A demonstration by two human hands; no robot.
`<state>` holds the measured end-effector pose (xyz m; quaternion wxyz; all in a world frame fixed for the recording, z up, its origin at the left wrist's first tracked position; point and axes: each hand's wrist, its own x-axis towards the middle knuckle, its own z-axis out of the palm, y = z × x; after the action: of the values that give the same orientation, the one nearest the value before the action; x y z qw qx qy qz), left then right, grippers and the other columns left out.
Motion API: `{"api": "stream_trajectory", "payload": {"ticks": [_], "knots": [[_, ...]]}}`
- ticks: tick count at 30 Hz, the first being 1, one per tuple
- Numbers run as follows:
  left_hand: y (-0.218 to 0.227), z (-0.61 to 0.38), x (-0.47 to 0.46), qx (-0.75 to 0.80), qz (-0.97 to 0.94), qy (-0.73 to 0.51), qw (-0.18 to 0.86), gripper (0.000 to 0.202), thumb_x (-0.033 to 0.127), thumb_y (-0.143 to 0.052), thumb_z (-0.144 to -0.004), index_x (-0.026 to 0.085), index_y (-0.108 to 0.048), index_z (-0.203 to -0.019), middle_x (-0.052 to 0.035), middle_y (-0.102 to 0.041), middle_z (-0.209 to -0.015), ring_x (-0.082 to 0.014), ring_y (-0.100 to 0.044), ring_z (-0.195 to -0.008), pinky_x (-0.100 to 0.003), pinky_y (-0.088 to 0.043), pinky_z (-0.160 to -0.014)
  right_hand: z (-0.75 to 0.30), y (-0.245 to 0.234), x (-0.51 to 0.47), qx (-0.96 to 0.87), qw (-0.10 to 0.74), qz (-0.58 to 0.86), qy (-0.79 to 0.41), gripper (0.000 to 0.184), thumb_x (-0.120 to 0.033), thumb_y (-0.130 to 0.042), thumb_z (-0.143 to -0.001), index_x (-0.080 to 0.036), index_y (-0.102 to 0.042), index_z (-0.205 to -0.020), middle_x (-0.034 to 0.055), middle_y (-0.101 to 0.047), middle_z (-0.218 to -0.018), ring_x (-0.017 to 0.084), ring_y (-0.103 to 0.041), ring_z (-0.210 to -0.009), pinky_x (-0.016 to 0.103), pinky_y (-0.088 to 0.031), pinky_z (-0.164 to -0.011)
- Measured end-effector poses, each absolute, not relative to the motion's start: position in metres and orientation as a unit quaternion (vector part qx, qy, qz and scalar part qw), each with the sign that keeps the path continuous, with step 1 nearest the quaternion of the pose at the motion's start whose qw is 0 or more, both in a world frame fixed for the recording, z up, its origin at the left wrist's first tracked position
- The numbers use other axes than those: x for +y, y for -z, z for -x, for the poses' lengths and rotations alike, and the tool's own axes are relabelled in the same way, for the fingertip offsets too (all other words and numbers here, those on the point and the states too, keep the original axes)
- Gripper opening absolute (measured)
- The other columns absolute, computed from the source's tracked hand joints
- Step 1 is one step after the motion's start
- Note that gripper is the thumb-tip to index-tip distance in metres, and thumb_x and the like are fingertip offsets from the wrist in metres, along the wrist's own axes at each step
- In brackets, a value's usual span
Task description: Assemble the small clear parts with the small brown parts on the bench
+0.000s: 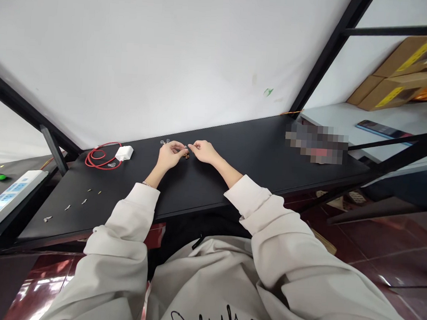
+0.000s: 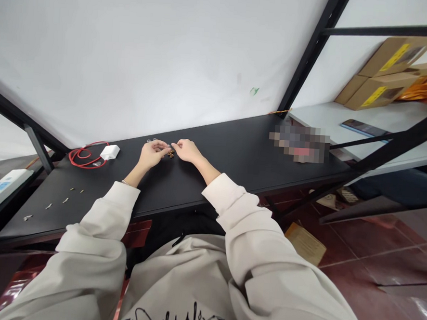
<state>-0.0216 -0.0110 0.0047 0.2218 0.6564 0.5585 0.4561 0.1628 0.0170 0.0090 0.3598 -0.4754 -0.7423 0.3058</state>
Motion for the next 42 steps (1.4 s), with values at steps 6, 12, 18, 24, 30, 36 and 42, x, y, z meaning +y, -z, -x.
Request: {"api": "stream_trajectory", "payload": {"ticks": [6, 12, 18, 24, 30, 36, 42], "knots": [[-0.004, 0.021, -0.011, 0.573, -0.645, -0.456, 0.217, 0.029, 0.042, -0.08, -0.07, 0.018, -0.071, -0.084, -0.0081, -0.075, -0.086, -0.0131, -0.059, -0.055, -0.029, -0.049, -0.056, -0.162, -0.005, 0.021, -0.75, 0.35, 0.464, -0.316, 0.036, -0.045, -0.064, -0.092, -0.019, -0.064, -0.068, 0.0037, -0.062, -0.067, 0.016, -0.056, -0.067, 0.027, -0.037, -0.064], [-0.003, 0.021, -0.011, 0.559, -0.64, -0.472, 0.235, 0.031, 0.045, -0.078, -0.074, 0.018, -0.071, -0.088, -0.0073, -0.074, -0.085, -0.013, -0.06, -0.056, -0.028, -0.049, -0.056, -0.162, -0.012, 0.015, -0.673, 0.373, 0.471, -0.432, 0.036, -0.043, -0.063, -0.095, -0.018, -0.06, -0.069, 0.0014, -0.056, -0.061, 0.011, -0.047, -0.052, 0.023, -0.033, -0.048], [-0.009, 0.013, -0.018, 0.501, -0.669, -0.501, 0.224, 0.031, 0.044, -0.078, -0.076, 0.019, -0.072, -0.093, -0.0029, -0.068, -0.074, -0.0119, -0.058, -0.057, -0.026, -0.046, -0.056, -0.156, -0.025, -0.002, -0.486, 0.346, 0.353, -0.721, 0.038, -0.049, -0.058, -0.099, -0.017, -0.056, -0.078, -0.0019, -0.047, -0.06, 0.006, -0.037, -0.041, 0.017, -0.017, -0.033], [-0.014, 0.011, -0.023, 0.495, -0.683, -0.492, 0.218, 0.026, 0.035, -0.076, -0.077, 0.019, -0.074, -0.097, -0.0013, -0.069, -0.079, -0.0094, -0.054, -0.055, -0.025, -0.043, -0.055, -0.149, -0.026, -0.005, -0.377, 0.301, 0.282, -0.829, 0.046, -0.056, -0.038, -0.104, -0.017, -0.053, -0.084, -0.0034, -0.045, -0.057, 0.006, -0.037, -0.039, 0.013, -0.02, -0.029], [-0.014, 0.011, -0.024, 0.508, -0.697, -0.473, 0.179, 0.029, 0.033, -0.072, -0.079, 0.02, -0.075, -0.106, -0.0021, -0.071, -0.087, -0.0082, -0.051, -0.054, -0.025, -0.043, -0.055, -0.149, -0.023, 0.0, -0.33, 0.289, 0.262, -0.86, 0.048, -0.057, -0.033, -0.105, -0.018, -0.051, -0.084, -0.0039, -0.044, -0.056, 0.006, -0.035, -0.037, 0.012, -0.02, -0.029], [-0.012, 0.012, -0.022, 0.512, -0.693, -0.482, 0.156, 0.028, 0.036, -0.072, -0.08, 0.019, -0.075, -0.103, -0.0032, -0.069, -0.086, -0.0087, -0.05, -0.055, -0.025, -0.043, -0.055, -0.149, -0.022, 0.004, -0.322, 0.294, 0.259, -0.862, 0.037, -0.041, -0.036, -0.107, -0.018, -0.049, -0.081, -0.0034, -0.045, -0.056, 0.006, -0.036, -0.038, 0.013, -0.018, -0.029], [-0.012, 0.016, -0.019, 0.542, -0.677, -0.478, 0.143, 0.025, 0.03, -0.068, -0.08, 0.018, -0.075, -0.101, -0.0029, -0.069, -0.083, -0.0091, -0.048, -0.053, -0.026, -0.044, -0.057, -0.154, -0.025, 0.007, -0.311, 0.367, 0.308, -0.821, 0.019, -0.027, -0.044, -0.103, -0.017, -0.054, -0.09, -0.0033, -0.048, -0.058, 0.006, -0.039, -0.039, 0.013, -0.02, -0.031]]}}
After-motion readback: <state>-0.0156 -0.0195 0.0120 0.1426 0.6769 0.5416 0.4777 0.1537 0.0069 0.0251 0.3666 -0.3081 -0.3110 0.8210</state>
